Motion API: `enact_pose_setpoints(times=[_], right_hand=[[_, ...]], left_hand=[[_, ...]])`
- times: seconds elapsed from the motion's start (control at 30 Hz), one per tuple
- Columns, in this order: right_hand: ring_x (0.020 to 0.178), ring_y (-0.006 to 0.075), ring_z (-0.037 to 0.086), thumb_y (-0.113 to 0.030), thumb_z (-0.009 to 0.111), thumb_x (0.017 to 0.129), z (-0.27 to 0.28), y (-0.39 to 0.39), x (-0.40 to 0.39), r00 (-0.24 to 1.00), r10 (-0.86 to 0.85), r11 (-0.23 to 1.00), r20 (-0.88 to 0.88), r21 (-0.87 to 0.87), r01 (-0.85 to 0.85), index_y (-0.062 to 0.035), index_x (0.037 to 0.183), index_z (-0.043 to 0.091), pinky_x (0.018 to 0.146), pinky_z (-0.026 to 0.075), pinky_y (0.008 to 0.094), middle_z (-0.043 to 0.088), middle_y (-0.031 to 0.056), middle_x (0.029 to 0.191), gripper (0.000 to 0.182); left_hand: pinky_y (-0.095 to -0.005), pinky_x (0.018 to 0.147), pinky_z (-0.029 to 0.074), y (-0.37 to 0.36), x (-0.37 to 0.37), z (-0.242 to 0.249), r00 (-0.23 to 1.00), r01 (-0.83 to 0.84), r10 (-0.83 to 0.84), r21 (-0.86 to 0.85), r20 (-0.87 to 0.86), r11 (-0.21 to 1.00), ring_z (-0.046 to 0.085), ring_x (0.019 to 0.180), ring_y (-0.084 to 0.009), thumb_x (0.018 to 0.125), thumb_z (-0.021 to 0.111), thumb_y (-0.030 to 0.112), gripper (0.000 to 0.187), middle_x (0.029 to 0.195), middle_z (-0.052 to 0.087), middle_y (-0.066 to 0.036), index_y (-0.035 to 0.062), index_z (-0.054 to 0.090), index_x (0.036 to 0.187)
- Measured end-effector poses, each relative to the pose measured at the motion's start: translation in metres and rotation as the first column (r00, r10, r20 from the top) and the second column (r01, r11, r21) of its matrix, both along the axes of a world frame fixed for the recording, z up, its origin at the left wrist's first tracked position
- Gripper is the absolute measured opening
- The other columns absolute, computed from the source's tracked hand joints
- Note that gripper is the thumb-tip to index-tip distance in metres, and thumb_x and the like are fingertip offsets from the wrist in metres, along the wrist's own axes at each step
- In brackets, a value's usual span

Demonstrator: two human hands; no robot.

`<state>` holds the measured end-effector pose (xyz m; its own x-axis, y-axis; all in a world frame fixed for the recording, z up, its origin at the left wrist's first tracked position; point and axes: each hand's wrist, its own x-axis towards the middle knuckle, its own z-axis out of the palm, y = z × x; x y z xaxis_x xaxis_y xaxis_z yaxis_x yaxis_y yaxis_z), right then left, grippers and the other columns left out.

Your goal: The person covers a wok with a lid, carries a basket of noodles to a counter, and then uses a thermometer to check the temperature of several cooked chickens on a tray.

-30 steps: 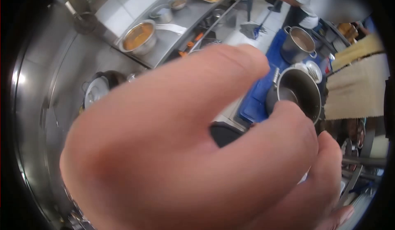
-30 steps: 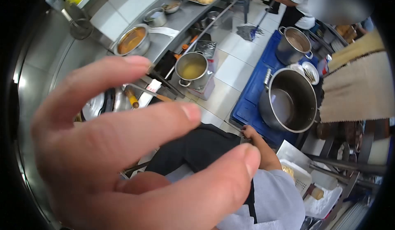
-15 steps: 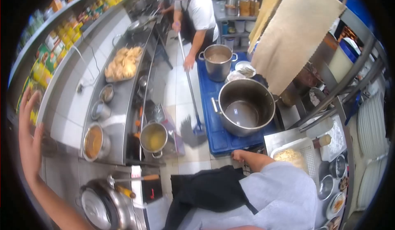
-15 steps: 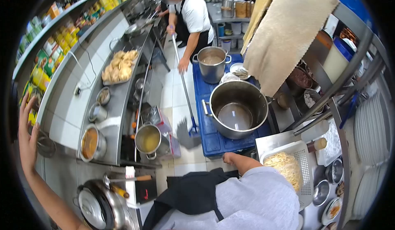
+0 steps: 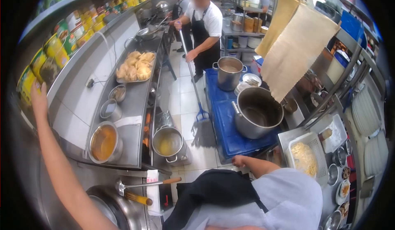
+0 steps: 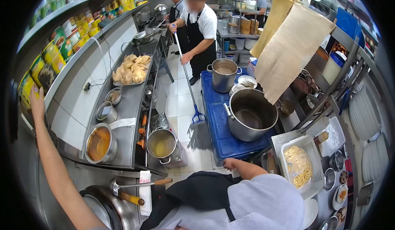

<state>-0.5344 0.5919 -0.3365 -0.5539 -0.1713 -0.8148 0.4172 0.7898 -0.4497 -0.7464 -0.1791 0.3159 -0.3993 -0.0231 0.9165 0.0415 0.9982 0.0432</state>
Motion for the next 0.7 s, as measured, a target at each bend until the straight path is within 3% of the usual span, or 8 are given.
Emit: enact_pose_setpoints(times=[0.07,0.17,0.2,0.23,0.37,0.53,0.63,0.7], right_hand=[[0.066,0.02,0.063,-0.018,0.056,0.086,0.031,-0.023,0.009,0.999,-0.019,1.0,0.049,0.009,0.019,-0.0073,0.119,0.059,0.056,0.054,0.0345,0.065,0.0125,0.087,0.035],[0.065,0.0214,0.066,-0.018,0.059,0.087,0.086,-0.05,0.022,0.996,-0.091,0.996,0.003,-0.024,0.091,-0.005,0.121,0.056,0.055,0.054,0.0336,0.065,0.0122,0.088,0.036],[0.062,0.0211,0.066,-0.02,0.059,0.088,0.038,-0.036,0.025,0.99,-0.135,0.985,-0.028,-0.108,0.131,-0.006,0.12,0.056,0.053,0.055,0.0325,0.066,0.0117,0.089,0.035],[0.063,0.0206,0.066,-0.021,0.058,0.089,0.042,-0.035,0.032,0.986,-0.167,0.981,-0.03,-0.102,0.163,-0.0067,0.12,0.056,0.053,0.055,0.0326,0.066,0.0114,0.088,0.034],[0.063,0.0196,0.066,-0.021,0.057,0.09,0.108,-0.039,0.052,0.967,-0.252,0.965,-0.048,0.056,0.255,-0.0086,0.119,0.057,0.054,0.055,0.0325,0.067,0.0106,0.087,0.031],[0.065,0.0186,0.067,-0.022,0.056,0.089,0.108,-0.015,0.085,0.93,-0.367,0.919,0.017,0.162,0.36,-0.011,0.114,0.058,0.052,0.054,0.032,0.068,0.0096,0.084,0.028],[0.063,0.0186,0.067,-0.02,0.054,0.09,0.108,-0.009,0.101,0.9,-0.435,0.882,-0.019,0.19,0.431,-0.0092,0.111,0.058,0.049,0.053,0.0326,0.068,0.0088,0.082,0.025],[0.062,0.0186,0.066,-0.02,0.054,0.089,0.11,-0.013,0.106,0.891,-0.453,0.875,-0.032,0.177,0.452,-0.0088,0.112,0.058,0.049,0.053,0.0323,0.067,0.0089,0.082,0.025]], left_hand=[[-0.0384,0.102,0.037,0.024,0.004,-0.011,0.992,-0.101,0.097,-0.054,-0.078,0.993,0.049,0.12,-0.0345,0.094,0.055,0.032,0.047,0.127,0.053,-0.021,0.001,0.05,0.129],[-0.0393,0.1,0.039,0.034,0.007,-0.016,0.972,-0.098,0.099,0.014,-0.211,0.995,0.051,0.117,-0.0341,0.091,0.052,0.022,0.038,0.124,0.057,-0.019,0.0037,0.055,0.124],[-0.0396,0.1,0.039,0.027,0.003,-0.018,0.95,-0.1,0.102,0.022,-0.294,0.995,0.052,0.117,-0.0346,0.088,0.052,0.015,0.036,0.124,0.057,-0.018,0.003,0.057,0.122],[-0.0396,0.098,0.039,0.017,-0.001,-0.022,0.943,-0.041,0.06,0.063,-0.327,0.997,0.052,0.116,-0.0329,0.082,0.047,0.008,0.038,0.121,0.06,-0.015,0.0059,0.058,0.119],[-0.0393,0.098,0.04,0.015,0.002,-0.036,0.937,0.007,0.014,0.057,-0.349,0.998,0.054,0.114,-0.0324,0.08,0.046,0.005,0.038,0.121,0.061,-0.013,0.0057,0.06,0.115],[-0.036,0.098,0.039,0.0,-0.004,-0.044,0.897,0.195,-0.178,0.0,-0.405,0.981,0.054,0.112,-0.0285,0.081,0.048,0.004,0.035,0.118,0.063,-0.01,0.007,0.064,0.112],[-0.0358,0.097,0.04,-0.025,-0.022,-0.05,0.908,0.207,-0.183,0.026,-0.378,0.978,0.056,0.112,-0.0278,0.083,0.047,0.006,0.034,0.117,0.064,-0.009,0.0068,0.064,0.112],[-0.0384,0.097,0.04,-0.041,-0.03,-0.054,0.925,0.175,-0.157,0.021,-0.347,0.984,0.055,0.111,-0.0327,0.085,0.048,0.015,0.035,0.118,0.061,-0.016,0.0029,0.061,0.115]])
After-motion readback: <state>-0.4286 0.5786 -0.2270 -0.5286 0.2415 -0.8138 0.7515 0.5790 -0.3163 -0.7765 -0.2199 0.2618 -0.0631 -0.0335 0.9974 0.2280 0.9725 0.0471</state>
